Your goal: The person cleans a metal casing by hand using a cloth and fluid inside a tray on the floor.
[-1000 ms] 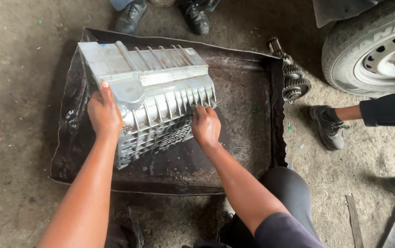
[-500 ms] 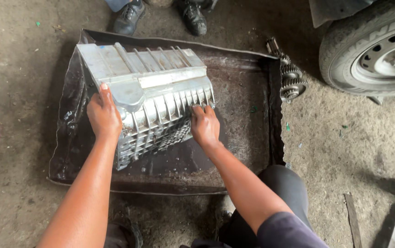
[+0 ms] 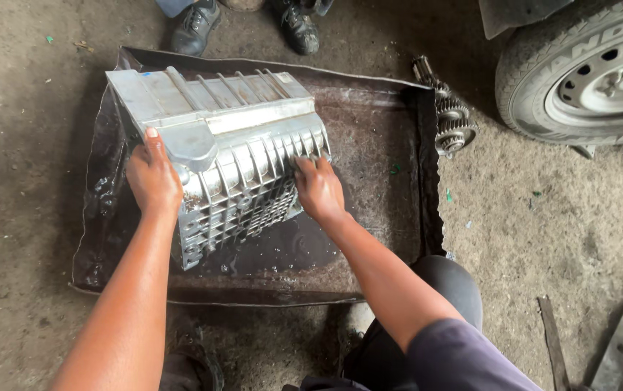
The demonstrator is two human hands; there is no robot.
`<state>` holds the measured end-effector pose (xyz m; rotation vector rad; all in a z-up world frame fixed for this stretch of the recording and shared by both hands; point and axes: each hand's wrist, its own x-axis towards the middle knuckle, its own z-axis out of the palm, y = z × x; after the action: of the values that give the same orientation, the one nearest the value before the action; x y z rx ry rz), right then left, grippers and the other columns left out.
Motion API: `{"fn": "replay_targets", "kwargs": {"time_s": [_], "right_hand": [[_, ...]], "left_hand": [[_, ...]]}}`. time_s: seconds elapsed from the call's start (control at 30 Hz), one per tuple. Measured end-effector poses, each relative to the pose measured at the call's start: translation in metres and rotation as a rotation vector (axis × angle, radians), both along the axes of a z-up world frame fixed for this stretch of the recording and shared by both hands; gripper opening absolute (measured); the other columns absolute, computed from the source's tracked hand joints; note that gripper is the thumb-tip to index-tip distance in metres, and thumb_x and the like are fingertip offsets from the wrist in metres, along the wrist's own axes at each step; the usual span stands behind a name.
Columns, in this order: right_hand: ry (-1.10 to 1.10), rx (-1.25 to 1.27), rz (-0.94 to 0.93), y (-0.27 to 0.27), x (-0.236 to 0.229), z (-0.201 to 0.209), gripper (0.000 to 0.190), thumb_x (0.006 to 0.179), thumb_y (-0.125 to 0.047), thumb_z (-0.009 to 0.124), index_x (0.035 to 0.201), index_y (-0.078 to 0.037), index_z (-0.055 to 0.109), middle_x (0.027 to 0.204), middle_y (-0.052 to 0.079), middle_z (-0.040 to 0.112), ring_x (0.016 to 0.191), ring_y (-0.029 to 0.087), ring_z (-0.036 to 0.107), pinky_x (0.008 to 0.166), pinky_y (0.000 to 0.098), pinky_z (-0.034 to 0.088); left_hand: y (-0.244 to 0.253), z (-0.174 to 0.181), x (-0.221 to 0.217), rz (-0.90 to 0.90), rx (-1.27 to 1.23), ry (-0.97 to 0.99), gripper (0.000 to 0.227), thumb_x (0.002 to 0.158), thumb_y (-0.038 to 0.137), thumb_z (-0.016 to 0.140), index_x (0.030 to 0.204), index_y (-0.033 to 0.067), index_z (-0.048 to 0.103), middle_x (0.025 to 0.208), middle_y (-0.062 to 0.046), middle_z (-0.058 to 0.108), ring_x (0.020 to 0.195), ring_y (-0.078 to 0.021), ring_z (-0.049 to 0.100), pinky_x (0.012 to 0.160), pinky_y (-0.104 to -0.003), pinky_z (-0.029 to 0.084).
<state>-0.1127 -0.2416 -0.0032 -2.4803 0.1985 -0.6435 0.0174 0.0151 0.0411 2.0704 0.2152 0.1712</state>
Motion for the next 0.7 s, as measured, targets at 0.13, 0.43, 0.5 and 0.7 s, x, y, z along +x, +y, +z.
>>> {"fn": "replay_targets", "kwargs": {"time_s": [0.13, 0.43, 0.5, 0.7], "right_hand": [[0.059, -0.045, -0.025, -0.008, 0.007, -0.009, 0.021, 0.088, -0.008, 0.066, 0.108, -0.008, 0.071, 0.098, 0.024, 0.065, 0.092, 0.045, 0.066, 0.078, 0.053, 0.054], [0.07, -0.099, -0.104, -0.018, 0.069, -0.004, 0.014, 0.089, -0.012, 0.066, 0.102, -0.008, 0.07, 0.095, 0.023, 0.067, 0.087, 0.046, 0.067, 0.074, 0.0543, 0.054], [0.19, -0.147, -0.075, -0.013, 0.042, -0.01, 0.014, 0.094, -0.013, 0.064, 0.105, -0.01, 0.071, 0.094, 0.024, 0.066, 0.085, 0.045, 0.067, 0.072, 0.0542, 0.054], [0.082, -0.113, -0.082, -0.005, 0.025, -0.012, 0.015, 0.086, -0.008, 0.064, 0.1, -0.01, 0.071, 0.094, 0.02, 0.067, 0.092, 0.042, 0.068, 0.079, 0.0521, 0.055]], "left_hand": [[-0.002, 0.001, -0.004, -0.002, 0.026, -0.04, 0.067, 0.108, 0.058, 0.048, 0.089, -0.0049, 0.062, 0.079, -0.022, 0.063, 0.072, -0.0342, 0.061, 0.073, -0.048, 0.046], [-0.007, 0.002, -0.022, -0.03, 0.028, -0.05, 0.066, 0.106, 0.056, 0.049, 0.09, -0.006, 0.062, 0.077, -0.023, 0.063, 0.071, -0.0348, 0.062, 0.071, -0.048, 0.047], [-0.007, 0.005, -0.019, -0.019, 0.008, -0.047, 0.066, 0.107, 0.056, 0.049, 0.089, -0.0062, 0.062, 0.076, -0.023, 0.063, 0.071, -0.0347, 0.061, 0.07, -0.048, 0.047], [-0.006, 0.01, -0.015, -0.032, 0.06, -0.035, 0.066, 0.11, 0.055, 0.047, 0.09, -0.0064, 0.062, 0.076, -0.024, 0.063, 0.071, -0.0361, 0.061, 0.071, -0.049, 0.046]]}}
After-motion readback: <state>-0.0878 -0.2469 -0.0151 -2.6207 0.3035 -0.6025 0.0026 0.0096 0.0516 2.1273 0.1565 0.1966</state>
